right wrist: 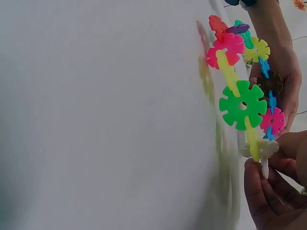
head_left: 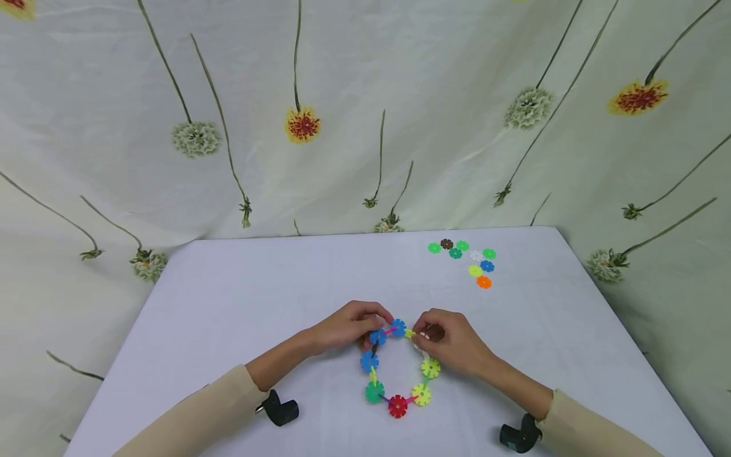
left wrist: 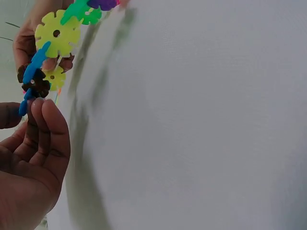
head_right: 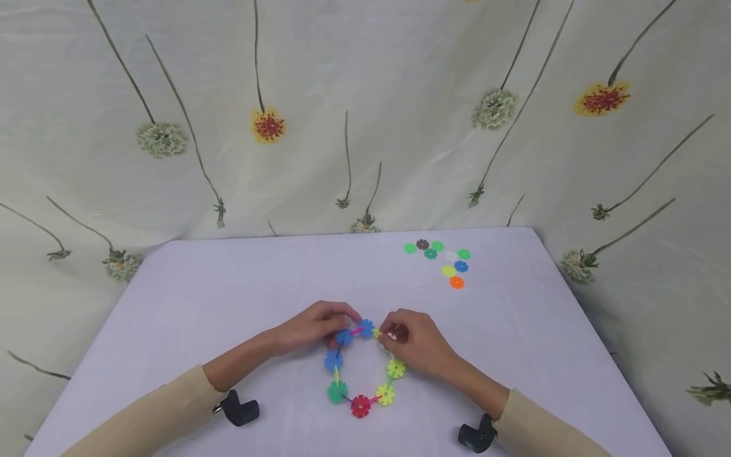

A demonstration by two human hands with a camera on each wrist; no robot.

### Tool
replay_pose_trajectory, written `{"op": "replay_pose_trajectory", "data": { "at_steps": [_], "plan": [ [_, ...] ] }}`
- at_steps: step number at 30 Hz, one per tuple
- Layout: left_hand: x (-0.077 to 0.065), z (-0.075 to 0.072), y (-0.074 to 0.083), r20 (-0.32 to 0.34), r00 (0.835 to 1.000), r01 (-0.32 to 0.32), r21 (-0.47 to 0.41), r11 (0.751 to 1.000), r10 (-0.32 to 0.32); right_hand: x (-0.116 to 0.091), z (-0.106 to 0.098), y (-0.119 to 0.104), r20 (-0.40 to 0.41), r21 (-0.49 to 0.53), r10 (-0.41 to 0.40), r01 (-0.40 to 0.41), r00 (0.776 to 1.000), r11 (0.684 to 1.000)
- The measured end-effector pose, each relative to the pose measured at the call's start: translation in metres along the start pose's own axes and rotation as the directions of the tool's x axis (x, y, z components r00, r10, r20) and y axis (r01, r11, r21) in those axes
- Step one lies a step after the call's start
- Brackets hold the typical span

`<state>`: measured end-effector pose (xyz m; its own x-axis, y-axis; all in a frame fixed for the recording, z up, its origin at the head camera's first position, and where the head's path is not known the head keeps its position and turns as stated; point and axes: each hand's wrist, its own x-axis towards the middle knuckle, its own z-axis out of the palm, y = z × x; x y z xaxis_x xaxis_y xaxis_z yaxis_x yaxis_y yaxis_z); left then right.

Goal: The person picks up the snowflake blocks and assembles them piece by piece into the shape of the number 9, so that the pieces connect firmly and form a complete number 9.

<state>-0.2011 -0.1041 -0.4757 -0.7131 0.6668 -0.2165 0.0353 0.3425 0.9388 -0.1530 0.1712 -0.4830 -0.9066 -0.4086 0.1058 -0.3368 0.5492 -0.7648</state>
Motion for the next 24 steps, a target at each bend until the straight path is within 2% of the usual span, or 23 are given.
{"op": "replay_pose_trajectory", "data": {
  "at_steps": [6,12,18,24],
  "plan": [
    [0.010,0.005,0.000,-0.010,1.000,-0.024,0.009,1.000,0.024,-0.002,-0.002,-0.003,-0.036,0.066,-0.042,0.044,0.998,0.997],
    [0.014,0.007,0.003,-0.041,0.998,-0.036,0.046,0.998,0.038,-0.005,-0.003,-0.005,-0.081,0.135,-0.051,0.062,0.995,0.989],
    [0.014,0.009,0.006,-0.053,0.998,-0.029,0.043,0.999,0.031,-0.006,-0.005,-0.001,-0.069,0.204,-0.009,0.023,0.998,0.979],
    [0.016,0.013,0.008,-0.066,0.998,-0.016,0.029,0.999,0.018,-0.006,-0.005,0.003,-0.055,0.218,0.013,-0.001,0.998,0.976]
  ]
}}
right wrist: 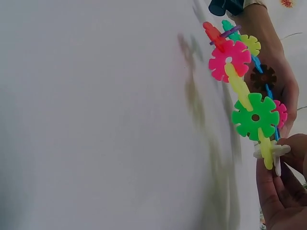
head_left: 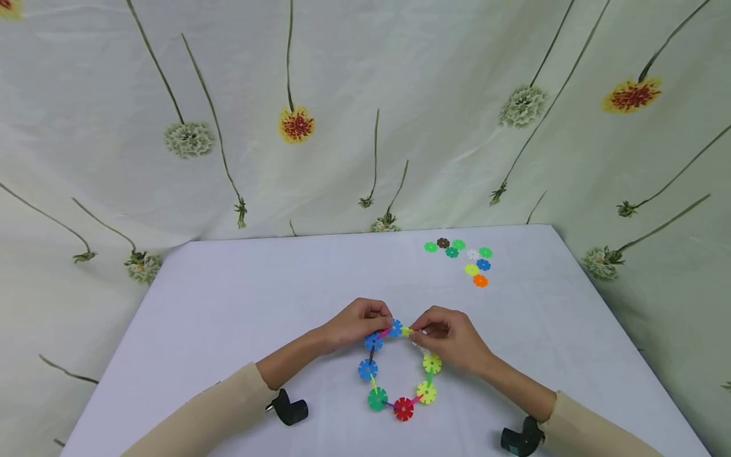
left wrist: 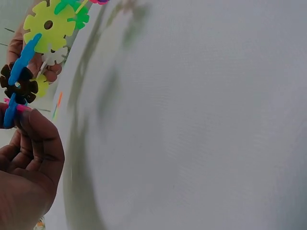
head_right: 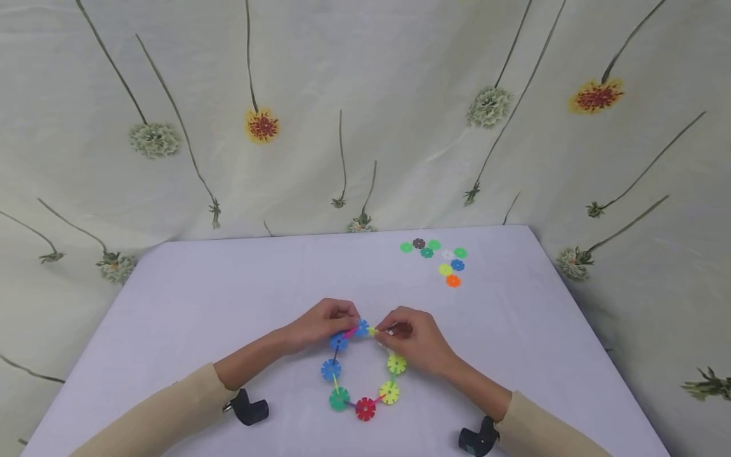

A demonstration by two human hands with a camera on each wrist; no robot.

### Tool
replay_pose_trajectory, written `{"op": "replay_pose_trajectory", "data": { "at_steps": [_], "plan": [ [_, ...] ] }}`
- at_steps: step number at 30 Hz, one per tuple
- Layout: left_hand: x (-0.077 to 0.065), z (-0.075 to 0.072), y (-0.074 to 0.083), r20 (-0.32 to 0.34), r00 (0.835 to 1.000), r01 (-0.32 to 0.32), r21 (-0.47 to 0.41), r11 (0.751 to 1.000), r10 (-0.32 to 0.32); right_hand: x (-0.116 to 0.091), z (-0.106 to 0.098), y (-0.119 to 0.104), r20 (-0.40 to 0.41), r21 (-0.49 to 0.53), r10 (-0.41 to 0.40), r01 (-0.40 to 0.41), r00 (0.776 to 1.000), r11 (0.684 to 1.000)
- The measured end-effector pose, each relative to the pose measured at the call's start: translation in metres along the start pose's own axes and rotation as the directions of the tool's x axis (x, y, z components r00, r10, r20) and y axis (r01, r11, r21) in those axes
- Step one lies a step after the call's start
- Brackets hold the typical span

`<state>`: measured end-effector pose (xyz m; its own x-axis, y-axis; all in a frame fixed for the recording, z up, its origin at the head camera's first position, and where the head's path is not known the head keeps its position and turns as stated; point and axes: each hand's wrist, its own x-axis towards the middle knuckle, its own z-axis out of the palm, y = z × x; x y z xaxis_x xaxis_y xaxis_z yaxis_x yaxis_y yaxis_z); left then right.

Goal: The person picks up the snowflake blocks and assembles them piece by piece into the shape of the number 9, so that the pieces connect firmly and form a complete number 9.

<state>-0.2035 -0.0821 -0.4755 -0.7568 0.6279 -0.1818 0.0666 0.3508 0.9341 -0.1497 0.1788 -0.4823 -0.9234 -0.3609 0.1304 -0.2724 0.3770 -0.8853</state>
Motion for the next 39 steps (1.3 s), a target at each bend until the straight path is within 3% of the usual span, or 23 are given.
{"op": "replay_pose_trajectory", "data": {
  "at_steps": [10,18,26,32,39],
  "plan": [
    [0.004,0.000,0.000,0.031,0.998,-0.049,-0.006,0.999,0.049,0.000,0.005,-0.007,-0.035,-0.015,-0.053,0.053,0.998,0.999],
    [0.002,-0.002,-0.004,0.067,0.996,-0.066,0.027,0.997,0.064,0.000,0.005,-0.011,0.003,-0.075,-0.020,0.020,1.000,0.997],
    [0.001,-0.005,-0.002,0.082,0.994,-0.069,0.022,0.997,0.067,0.002,-0.009,-0.011,0.046,-0.050,-0.010,0.012,0.999,0.999],
    [-0.001,-0.007,-0.006,0.073,0.997,-0.033,0.012,0.999,0.032,0.019,-0.031,-0.001,-0.013,-0.122,0.022,-0.023,1.000,0.992],
    [-0.007,-0.009,-0.005,0.071,0.997,-0.026,-0.002,1.000,0.026,0.056,-0.056,0.029,-0.099,-0.226,0.077,-0.098,0.992,0.969]
  ]
}}
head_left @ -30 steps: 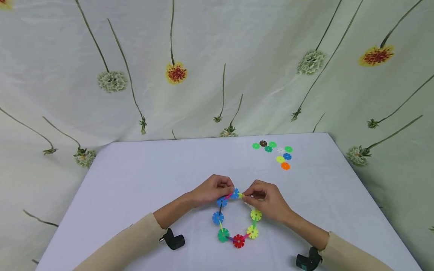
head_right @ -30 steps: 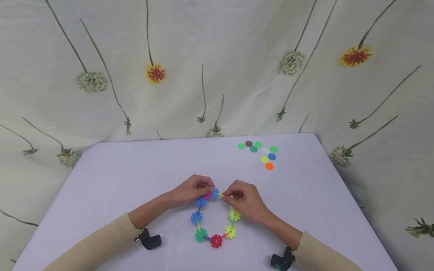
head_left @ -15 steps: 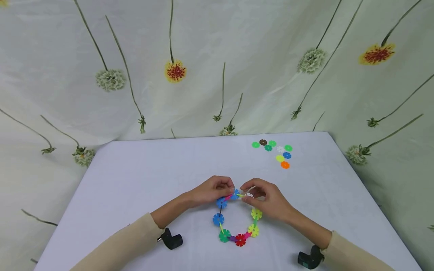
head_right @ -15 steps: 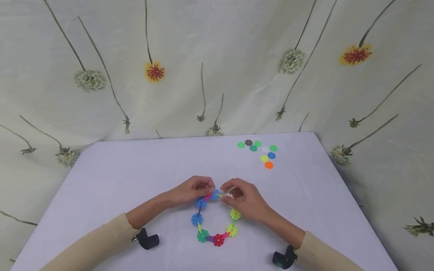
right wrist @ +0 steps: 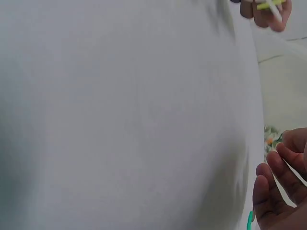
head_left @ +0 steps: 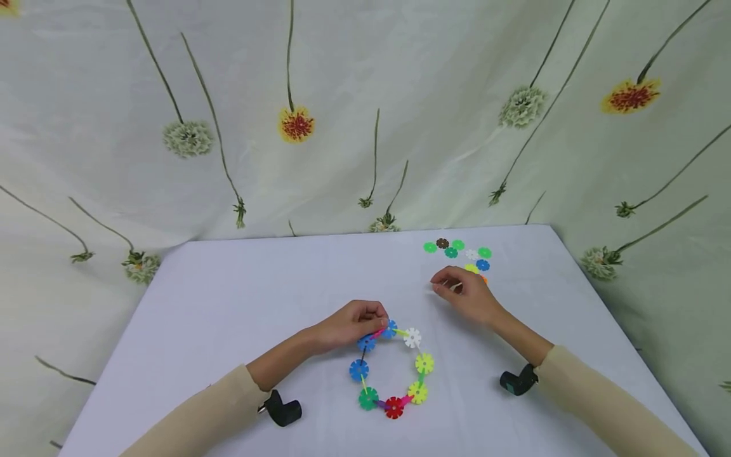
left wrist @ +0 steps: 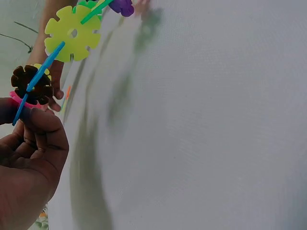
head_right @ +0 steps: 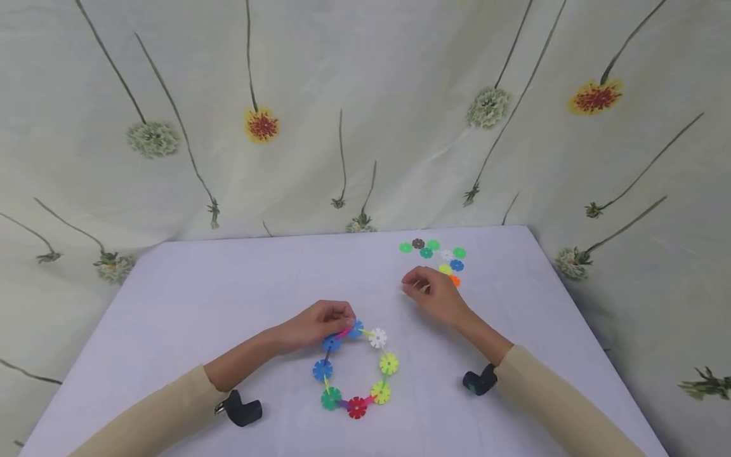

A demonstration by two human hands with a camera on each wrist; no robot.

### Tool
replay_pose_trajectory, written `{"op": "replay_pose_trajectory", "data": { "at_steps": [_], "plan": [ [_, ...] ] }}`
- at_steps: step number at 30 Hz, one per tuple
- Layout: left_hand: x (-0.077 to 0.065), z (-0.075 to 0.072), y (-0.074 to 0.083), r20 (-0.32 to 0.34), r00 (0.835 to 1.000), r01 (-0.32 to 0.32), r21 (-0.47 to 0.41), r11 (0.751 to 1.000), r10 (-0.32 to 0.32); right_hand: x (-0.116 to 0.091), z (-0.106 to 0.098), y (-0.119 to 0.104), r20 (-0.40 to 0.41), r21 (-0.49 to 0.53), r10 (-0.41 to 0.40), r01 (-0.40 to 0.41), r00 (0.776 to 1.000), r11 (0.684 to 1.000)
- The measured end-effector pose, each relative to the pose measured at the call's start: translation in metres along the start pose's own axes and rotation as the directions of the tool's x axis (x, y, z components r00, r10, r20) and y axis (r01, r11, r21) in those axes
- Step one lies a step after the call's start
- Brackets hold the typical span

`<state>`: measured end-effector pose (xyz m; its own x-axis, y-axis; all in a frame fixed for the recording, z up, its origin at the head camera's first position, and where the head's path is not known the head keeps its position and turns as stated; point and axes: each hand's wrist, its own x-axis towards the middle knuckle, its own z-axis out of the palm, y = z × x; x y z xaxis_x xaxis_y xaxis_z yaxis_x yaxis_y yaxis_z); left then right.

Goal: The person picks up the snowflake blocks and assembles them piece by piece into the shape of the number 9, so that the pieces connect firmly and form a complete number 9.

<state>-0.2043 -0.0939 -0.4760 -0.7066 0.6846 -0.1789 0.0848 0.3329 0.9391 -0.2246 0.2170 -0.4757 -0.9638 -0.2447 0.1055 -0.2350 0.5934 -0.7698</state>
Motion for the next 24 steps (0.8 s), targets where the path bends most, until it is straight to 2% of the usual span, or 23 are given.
{"op": "replay_pose_trajectory", "data": {
  "at_steps": [5,9,13,19,24],
  "plan": [
    [-0.003,-0.002,0.003,0.004,1.000,0.002,0.004,1.000,-0.002,0.036,-0.002,0.017,-0.036,-0.141,-0.005,0.000,0.999,0.990],
    [-0.007,-0.005,0.003,-0.006,1.000,0.006,-0.001,1.000,-0.006,0.066,0.002,0.019,-0.056,-0.187,0.010,-0.020,0.998,0.982],
    [-0.008,-0.007,-0.001,-0.015,0.999,0.028,-0.008,1.000,-0.028,0.091,0.007,0.017,-0.054,-0.265,0.079,-0.091,0.995,0.960],
    [-0.008,-0.009,-0.004,-0.011,1.000,0.014,-0.010,1.000,-0.014,0.111,0.001,0.011,-0.044,-0.381,0.212,-0.213,0.976,0.900],
    [-0.007,-0.011,-0.004,-0.009,1.000,0.009,-0.015,1.000,-0.010,0.118,-0.006,0.012,-0.048,-0.400,0.240,-0.239,0.970,0.885]
  ]
}}
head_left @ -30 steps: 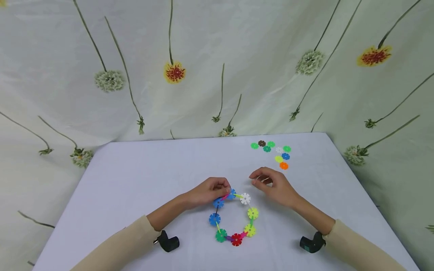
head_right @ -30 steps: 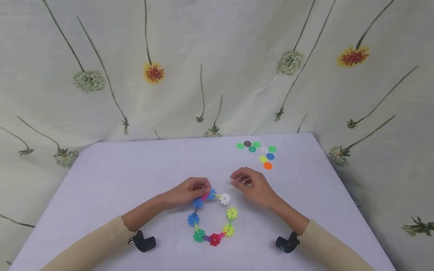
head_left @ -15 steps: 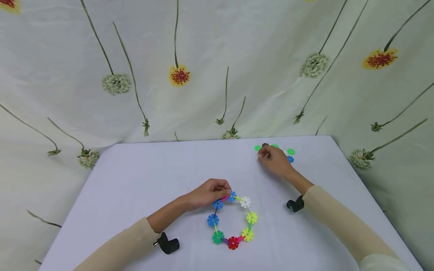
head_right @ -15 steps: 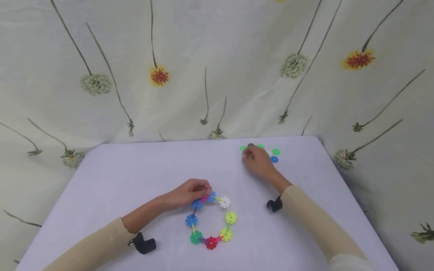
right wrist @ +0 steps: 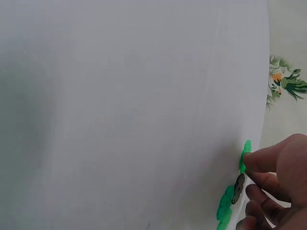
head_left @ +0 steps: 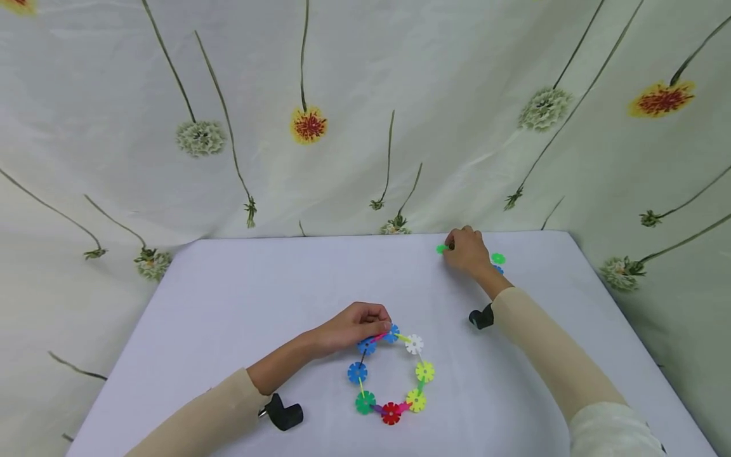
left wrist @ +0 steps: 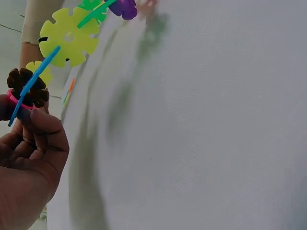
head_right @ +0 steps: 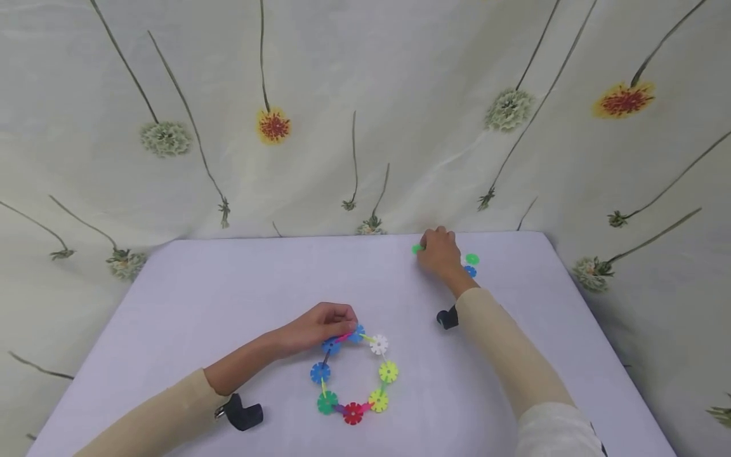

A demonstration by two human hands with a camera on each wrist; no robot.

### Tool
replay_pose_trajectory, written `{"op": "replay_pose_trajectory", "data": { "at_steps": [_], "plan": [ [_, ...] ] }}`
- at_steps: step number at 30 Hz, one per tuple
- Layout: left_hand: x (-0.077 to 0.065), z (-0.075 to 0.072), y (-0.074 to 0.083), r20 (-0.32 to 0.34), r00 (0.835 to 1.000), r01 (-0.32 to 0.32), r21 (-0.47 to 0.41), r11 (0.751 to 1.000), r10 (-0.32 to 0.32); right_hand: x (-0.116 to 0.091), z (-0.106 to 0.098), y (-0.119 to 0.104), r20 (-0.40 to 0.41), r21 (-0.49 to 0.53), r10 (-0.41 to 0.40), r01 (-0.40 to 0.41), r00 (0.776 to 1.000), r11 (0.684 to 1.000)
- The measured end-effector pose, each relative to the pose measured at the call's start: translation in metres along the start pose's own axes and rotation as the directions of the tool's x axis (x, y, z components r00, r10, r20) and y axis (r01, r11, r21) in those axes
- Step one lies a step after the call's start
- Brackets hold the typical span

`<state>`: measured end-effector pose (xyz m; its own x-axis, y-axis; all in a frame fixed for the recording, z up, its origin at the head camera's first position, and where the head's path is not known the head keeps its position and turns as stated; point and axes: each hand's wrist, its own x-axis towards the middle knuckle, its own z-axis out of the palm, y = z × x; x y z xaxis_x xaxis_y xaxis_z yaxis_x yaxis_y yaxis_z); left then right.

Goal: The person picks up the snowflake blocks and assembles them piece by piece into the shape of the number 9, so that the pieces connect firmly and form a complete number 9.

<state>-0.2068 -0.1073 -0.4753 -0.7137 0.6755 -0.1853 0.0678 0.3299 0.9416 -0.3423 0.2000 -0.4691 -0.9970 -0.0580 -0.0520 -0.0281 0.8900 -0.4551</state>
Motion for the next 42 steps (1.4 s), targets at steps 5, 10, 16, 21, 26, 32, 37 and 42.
{"op": "replay_pose_trajectory", "data": {
  "at_steps": [5,10,16,21,26,32,37,42],
  "plan": [
    [0.000,0.001,0.002,-0.002,1.000,0.004,0.002,1.000,-0.004,0.000,-0.003,0.006,-0.025,0.028,-0.021,0.022,0.999,0.999],
    [-0.001,0.002,0.001,-0.006,1.000,0.011,0.004,1.000,-0.011,0.000,0.001,0.008,-0.023,0.051,-0.056,0.057,0.998,0.997],
    [0.000,0.003,0.000,-0.008,1.000,0.007,0.001,1.000,-0.007,-0.001,0.004,0.006,0.002,0.035,-0.097,0.097,0.995,0.995],
    [0.000,0.004,-0.001,-0.002,1.000,0.010,-0.007,1.000,-0.010,-0.003,0.005,0.005,0.005,0.111,-0.117,0.116,0.993,0.987],
    [-0.001,0.003,-0.003,-0.011,1.000,0.017,-0.005,1.000,-0.017,-0.012,0.006,0.002,-0.008,0.241,-0.173,0.170,0.985,0.955],
    [0.000,0.002,-0.005,-0.016,1.000,0.013,-0.004,1.000,-0.013,-0.030,0.011,-0.001,-0.045,0.344,-0.267,0.265,0.963,0.901],
    [0.000,0.002,-0.002,-0.015,1.000,0.007,-0.008,1.000,-0.007,-0.054,0.011,-0.005,-0.025,0.446,-0.314,0.292,0.949,0.846],
    [0.000,0.002,0.002,-0.022,1.000,0.010,-0.007,1.000,-0.010,-0.076,0.011,-0.011,0.010,0.512,-0.364,0.308,0.931,0.802]
  ]
}}
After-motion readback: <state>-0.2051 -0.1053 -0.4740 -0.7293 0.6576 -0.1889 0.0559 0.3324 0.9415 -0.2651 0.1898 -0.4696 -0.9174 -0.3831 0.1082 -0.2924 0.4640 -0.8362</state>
